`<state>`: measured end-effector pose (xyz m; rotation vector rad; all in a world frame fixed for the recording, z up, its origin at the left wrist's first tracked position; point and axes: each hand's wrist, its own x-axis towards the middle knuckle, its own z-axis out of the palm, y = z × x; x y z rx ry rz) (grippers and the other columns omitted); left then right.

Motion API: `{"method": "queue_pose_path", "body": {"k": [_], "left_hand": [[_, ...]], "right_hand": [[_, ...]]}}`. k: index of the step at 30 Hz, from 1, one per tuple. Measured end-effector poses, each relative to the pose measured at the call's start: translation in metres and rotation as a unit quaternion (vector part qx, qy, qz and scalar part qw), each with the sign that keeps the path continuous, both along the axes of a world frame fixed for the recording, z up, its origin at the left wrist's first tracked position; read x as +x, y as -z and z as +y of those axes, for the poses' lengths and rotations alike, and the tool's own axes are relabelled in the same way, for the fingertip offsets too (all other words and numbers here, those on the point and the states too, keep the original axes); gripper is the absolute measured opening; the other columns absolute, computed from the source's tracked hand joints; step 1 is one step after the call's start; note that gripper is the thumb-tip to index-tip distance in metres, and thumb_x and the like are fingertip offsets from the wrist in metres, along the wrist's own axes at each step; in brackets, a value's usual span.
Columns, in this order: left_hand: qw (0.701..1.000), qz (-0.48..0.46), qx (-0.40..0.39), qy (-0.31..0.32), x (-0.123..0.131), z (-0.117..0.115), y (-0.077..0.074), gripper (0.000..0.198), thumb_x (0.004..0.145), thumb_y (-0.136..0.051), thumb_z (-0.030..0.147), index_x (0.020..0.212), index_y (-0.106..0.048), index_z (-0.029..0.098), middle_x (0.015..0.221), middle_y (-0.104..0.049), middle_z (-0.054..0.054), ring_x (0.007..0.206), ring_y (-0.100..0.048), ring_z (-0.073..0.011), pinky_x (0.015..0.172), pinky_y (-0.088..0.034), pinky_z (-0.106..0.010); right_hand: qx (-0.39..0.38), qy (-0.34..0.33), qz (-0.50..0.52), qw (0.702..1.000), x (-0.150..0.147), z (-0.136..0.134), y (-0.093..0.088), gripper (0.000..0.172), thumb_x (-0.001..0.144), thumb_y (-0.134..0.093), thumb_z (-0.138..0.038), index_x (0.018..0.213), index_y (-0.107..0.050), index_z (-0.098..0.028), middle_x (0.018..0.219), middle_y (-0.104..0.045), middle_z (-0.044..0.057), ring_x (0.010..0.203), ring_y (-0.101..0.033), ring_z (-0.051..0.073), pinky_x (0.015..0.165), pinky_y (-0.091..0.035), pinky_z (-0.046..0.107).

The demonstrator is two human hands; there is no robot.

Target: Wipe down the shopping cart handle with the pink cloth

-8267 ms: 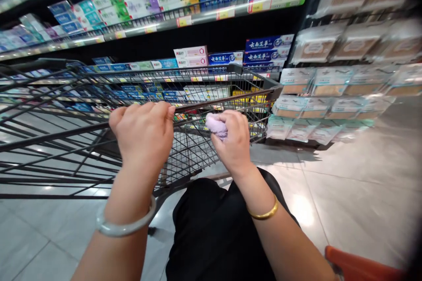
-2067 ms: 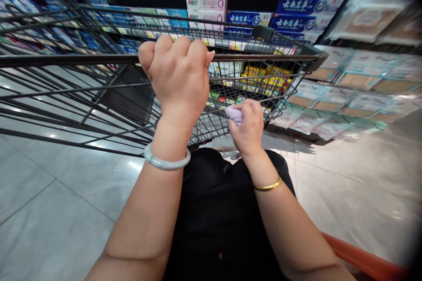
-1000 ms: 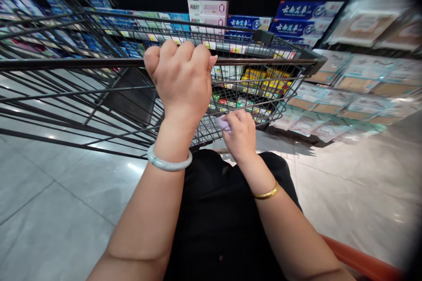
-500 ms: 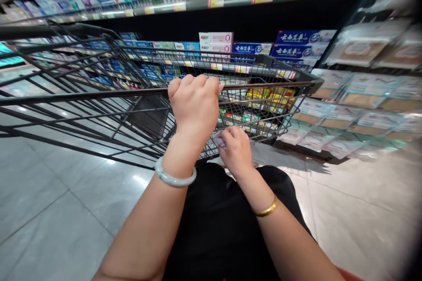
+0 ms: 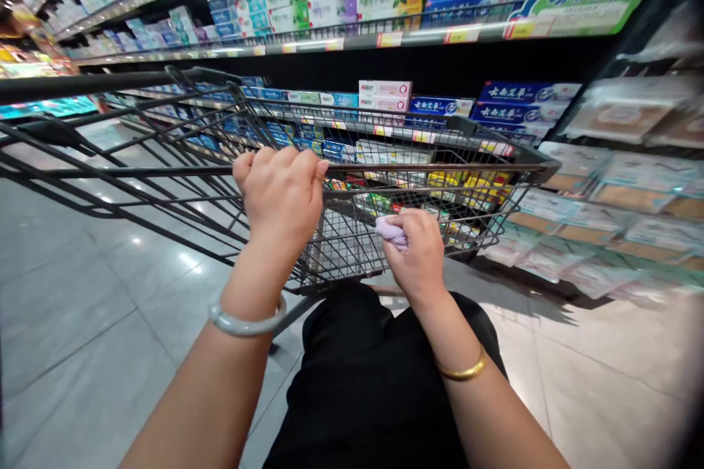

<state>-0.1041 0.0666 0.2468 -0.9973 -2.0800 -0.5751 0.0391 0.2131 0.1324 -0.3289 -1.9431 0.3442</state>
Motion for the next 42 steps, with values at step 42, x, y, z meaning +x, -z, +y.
{"method": "queue_pose_path", "body": {"k": [42], "left_hand": [[0.990, 0.138, 0.025, -0.019, 0.017, 0.020, 0.012, 0.034, 0.105, -0.043, 0.041, 0.081, -0.060, 0.025, 0.076, -0.063, -0.003, 0.083, -0.048, -0.0255, 0.086, -0.024, -0.044]], "right_hand": [[0.002, -0.038, 0.227, 0.973, -0.043, -0.036, -0.058, 0.029, 0.086, -0.068, -0.015, 0.112, -0.063, -0.027, 0.112, -0.065, 0.005, 0.108, -0.065, 0.023, 0.096, -0.053, 0.045]]}}
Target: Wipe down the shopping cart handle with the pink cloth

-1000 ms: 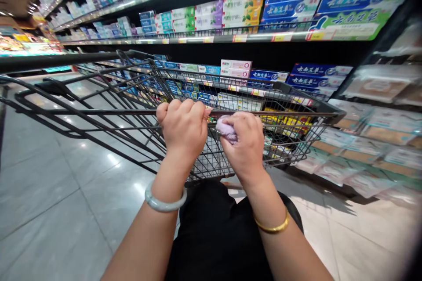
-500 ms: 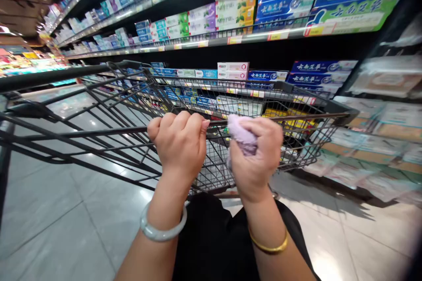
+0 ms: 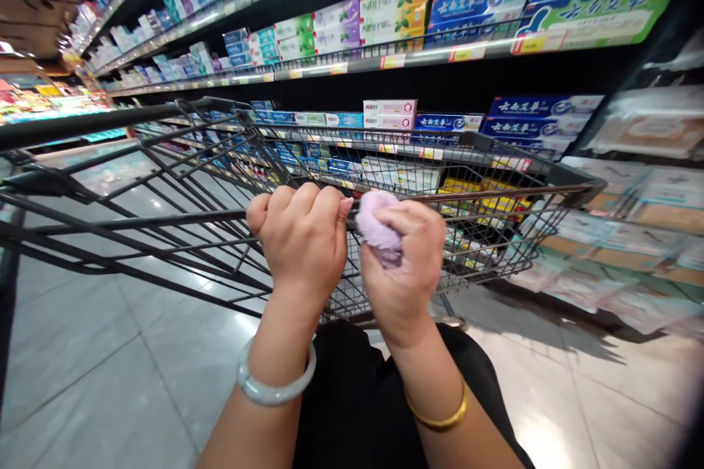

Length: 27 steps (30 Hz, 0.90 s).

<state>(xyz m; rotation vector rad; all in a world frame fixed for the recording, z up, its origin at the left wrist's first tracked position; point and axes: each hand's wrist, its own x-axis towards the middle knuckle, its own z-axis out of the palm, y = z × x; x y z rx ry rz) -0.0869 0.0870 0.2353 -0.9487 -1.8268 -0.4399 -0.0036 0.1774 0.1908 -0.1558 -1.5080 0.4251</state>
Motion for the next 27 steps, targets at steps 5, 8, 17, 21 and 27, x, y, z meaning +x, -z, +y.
{"method": "queue_pose_path", "body": {"k": [5, 8, 17, 21, 27], "left_hand": [[1.000, -0.014, 0.003, 0.009, 0.001, 0.001, 0.000, 0.032, 0.104, -0.045, 0.041, 0.082, -0.061, 0.025, 0.078, -0.064, -0.005, 0.084, -0.049, -0.0261, 0.086, -0.024, -0.046], [1.000, -0.011, 0.002, 0.012, 0.002, 0.002, 0.000, 0.031, 0.104, -0.044, 0.041, 0.083, -0.061, 0.025, 0.079, -0.064, -0.004, 0.085, -0.049, -0.0260, 0.087, -0.024, -0.045], [1.000, -0.021, -0.002, 0.012, 0.001, 0.002, 0.000, 0.034, 0.105, -0.042, 0.042, 0.084, -0.063, 0.024, 0.079, -0.064, -0.006, 0.085, -0.048, -0.0259, 0.089, -0.025, -0.046], [1.000, -0.014, 0.001, 0.011, 0.001, 0.002, 0.000, 0.034, 0.105, -0.042, 0.041, 0.083, -0.062, 0.025, 0.079, -0.064, -0.005, 0.084, -0.048, -0.0260, 0.088, -0.025, -0.046], [1.000, -0.020, 0.003, 0.004, 0.001, 0.003, 0.000, 0.035, 0.105, -0.042, 0.042, 0.081, -0.061, 0.025, 0.078, -0.063, -0.005, 0.085, -0.050, -0.0267, 0.088, -0.025, -0.046]], "right_hand": [[0.009, -0.012, -0.015, 1.000, 0.003, 0.005, 0.004, 0.029, 0.087, -0.069, -0.016, 0.112, -0.062, -0.029, 0.110, -0.066, 0.005, 0.107, -0.066, 0.023, 0.094, -0.054, 0.045], [-0.010, 0.026, 0.028, 0.999, 0.007, 0.012, 0.005, 0.032, 0.084, -0.069, -0.015, 0.113, -0.063, -0.028, 0.112, -0.065, 0.005, 0.109, -0.064, 0.025, 0.098, -0.051, 0.048], [0.016, 0.010, -0.014, 1.000, 0.011, 0.016, 0.005, 0.030, 0.085, -0.068, -0.016, 0.112, -0.063, -0.028, 0.110, -0.066, 0.005, 0.108, -0.064, 0.024, 0.096, -0.052, 0.046], [-0.015, 0.050, 0.038, 0.998, 0.016, 0.026, 0.006, 0.032, 0.082, -0.069, -0.015, 0.111, -0.064, -0.027, 0.111, -0.064, 0.006, 0.109, -0.064, 0.026, 0.099, -0.051, 0.049], [0.057, -0.004, -0.040, 0.998, 0.002, 0.006, 0.016, 0.028, 0.086, -0.068, -0.017, 0.112, -0.061, -0.027, 0.109, -0.066, 0.005, 0.105, -0.065, 0.023, 0.092, -0.053, 0.044]]}}
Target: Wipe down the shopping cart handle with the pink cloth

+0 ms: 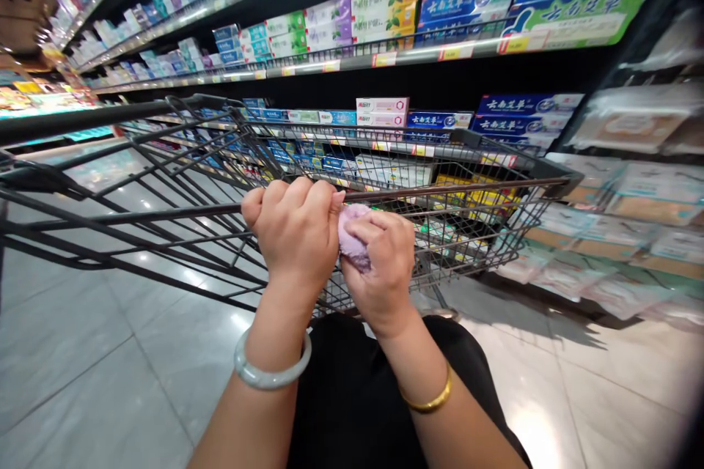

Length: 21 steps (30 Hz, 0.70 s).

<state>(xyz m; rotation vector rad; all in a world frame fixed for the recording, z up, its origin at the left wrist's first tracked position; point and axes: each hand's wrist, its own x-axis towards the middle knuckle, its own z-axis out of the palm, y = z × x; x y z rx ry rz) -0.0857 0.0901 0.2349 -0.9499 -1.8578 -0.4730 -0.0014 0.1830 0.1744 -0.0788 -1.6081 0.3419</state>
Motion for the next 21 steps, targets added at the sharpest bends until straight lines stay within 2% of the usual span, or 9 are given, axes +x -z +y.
{"method": "queue_pose_path", "body": {"k": [7, 14, 19, 21], "left_hand": [[1.000, -0.014, 0.001, 0.012, -0.001, -0.001, 0.001, 0.033, 0.104, -0.044, 0.042, 0.084, -0.062, 0.024, 0.081, -0.064, -0.005, 0.087, -0.051, -0.0273, 0.090, -0.024, -0.046], [1.000, 0.005, 0.000, 0.007, -0.002, -0.001, 0.000, 0.036, 0.105, -0.041, 0.043, 0.084, -0.063, 0.024, 0.079, -0.064, -0.005, 0.086, -0.050, -0.0269, 0.088, -0.025, -0.045], [1.000, 0.001, 0.004, 0.020, -0.002, 0.000, 0.001, 0.033, 0.105, -0.042, 0.041, 0.084, -0.062, 0.024, 0.081, -0.064, -0.005, 0.086, -0.049, -0.0268, 0.089, -0.025, -0.046], [1.000, -0.001, 0.006, 0.020, -0.001, 0.000, 0.001, 0.034, 0.105, -0.042, 0.042, 0.083, -0.062, 0.025, 0.081, -0.064, -0.005, 0.086, -0.049, -0.0267, 0.089, -0.025, -0.046]], "right_hand": [[-0.047, 0.034, 0.048, 0.997, 0.005, 0.012, 0.000, 0.030, 0.085, -0.068, -0.016, 0.113, -0.062, -0.027, 0.111, -0.066, 0.006, 0.109, -0.064, 0.024, 0.096, -0.051, 0.046], [0.016, 0.001, -0.011, 1.000, 0.001, 0.004, 0.008, 0.028, 0.086, -0.068, -0.018, 0.112, -0.061, -0.027, 0.109, -0.066, 0.005, 0.106, -0.065, 0.023, 0.093, -0.053, 0.044], [-0.044, 0.047, 0.048, 0.997, 0.009, 0.019, 0.006, 0.031, 0.083, -0.068, -0.015, 0.112, -0.062, -0.027, 0.111, -0.065, 0.006, 0.108, -0.064, 0.024, 0.096, -0.051, 0.046], [-0.048, 0.039, 0.041, 0.997, 0.009, 0.018, 0.006, 0.032, 0.083, -0.067, -0.016, 0.112, -0.062, -0.027, 0.110, -0.065, 0.006, 0.108, -0.064, 0.024, 0.096, -0.051, 0.046]]}}
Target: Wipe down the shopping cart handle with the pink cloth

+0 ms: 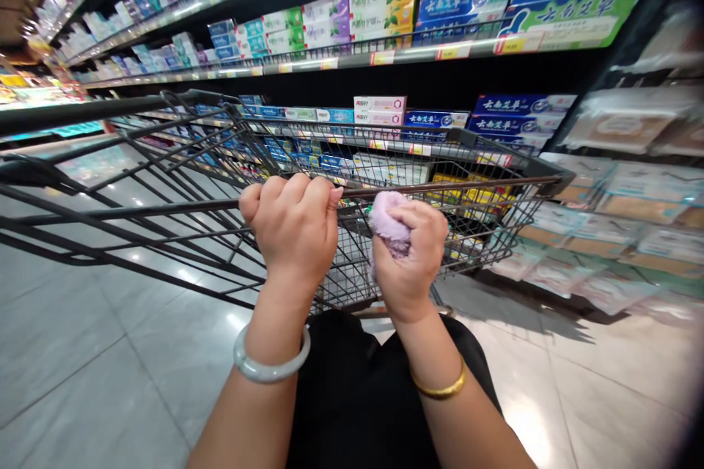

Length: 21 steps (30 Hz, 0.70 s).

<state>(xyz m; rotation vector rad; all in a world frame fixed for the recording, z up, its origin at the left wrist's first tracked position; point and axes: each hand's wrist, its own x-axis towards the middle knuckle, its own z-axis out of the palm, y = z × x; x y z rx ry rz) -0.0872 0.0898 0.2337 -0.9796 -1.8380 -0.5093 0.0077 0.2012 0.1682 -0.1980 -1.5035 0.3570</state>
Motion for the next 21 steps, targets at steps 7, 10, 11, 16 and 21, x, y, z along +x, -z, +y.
{"method": "queue_pose_path", "body": {"k": [7, 10, 11, 16, 21], "left_hand": [[1.000, -0.010, -0.003, 0.002, 0.000, 0.000, 0.000, 0.035, 0.105, -0.041, 0.043, 0.085, -0.064, 0.025, 0.082, -0.064, -0.006, 0.087, -0.049, -0.0272, 0.090, -0.025, -0.046], [1.000, 0.004, -0.003, -0.003, 0.000, 0.000, 0.000, 0.035, 0.105, -0.042, 0.042, 0.084, -0.063, 0.024, 0.081, -0.063, -0.005, 0.087, -0.050, -0.0268, 0.090, -0.025, -0.046], [1.000, 0.005, -0.002, -0.005, 0.000, 0.000, 0.000, 0.035, 0.105, -0.042, 0.043, 0.084, -0.063, 0.025, 0.081, -0.063, -0.005, 0.087, -0.050, -0.0267, 0.090, -0.025, -0.046], [1.000, -0.002, -0.004, -0.009, 0.000, 0.000, 0.000, 0.037, 0.105, -0.040, 0.045, 0.085, -0.064, 0.025, 0.081, -0.064, -0.006, 0.087, -0.049, -0.0265, 0.090, -0.025, -0.046], [1.000, -0.002, -0.009, -0.008, 0.000, 0.000, -0.001, 0.037, 0.105, -0.040, 0.044, 0.085, -0.064, 0.024, 0.082, -0.064, -0.006, 0.088, -0.051, -0.0269, 0.090, -0.025, -0.046]], "right_hand": [[0.063, -0.051, -0.052, 0.995, -0.001, -0.002, 0.002, 0.032, 0.083, -0.067, -0.015, 0.112, -0.062, -0.028, 0.110, -0.066, 0.004, 0.108, -0.064, 0.023, 0.095, -0.052, 0.045], [0.018, -0.023, -0.017, 0.999, 0.001, 0.004, 0.003, 0.033, 0.082, -0.067, -0.015, 0.112, -0.062, -0.027, 0.110, -0.066, 0.005, 0.109, -0.064, 0.024, 0.096, -0.051, 0.046], [0.012, -0.019, -0.015, 1.000, 0.001, 0.003, 0.004, 0.033, 0.082, -0.067, -0.015, 0.112, -0.062, -0.027, 0.110, -0.066, 0.006, 0.110, -0.063, 0.025, 0.096, -0.051, 0.047], [0.070, -0.057, -0.093, 0.991, -0.004, -0.009, 0.010, 0.031, 0.083, -0.067, -0.017, 0.112, -0.062, -0.027, 0.111, -0.067, 0.005, 0.106, -0.064, 0.023, 0.092, -0.054, 0.044], [0.047, -0.033, -0.040, 0.998, 0.000, 0.001, 0.008, 0.030, 0.083, -0.068, -0.016, 0.111, -0.063, -0.026, 0.111, -0.066, 0.007, 0.107, -0.064, 0.024, 0.093, -0.053, 0.045]]}}
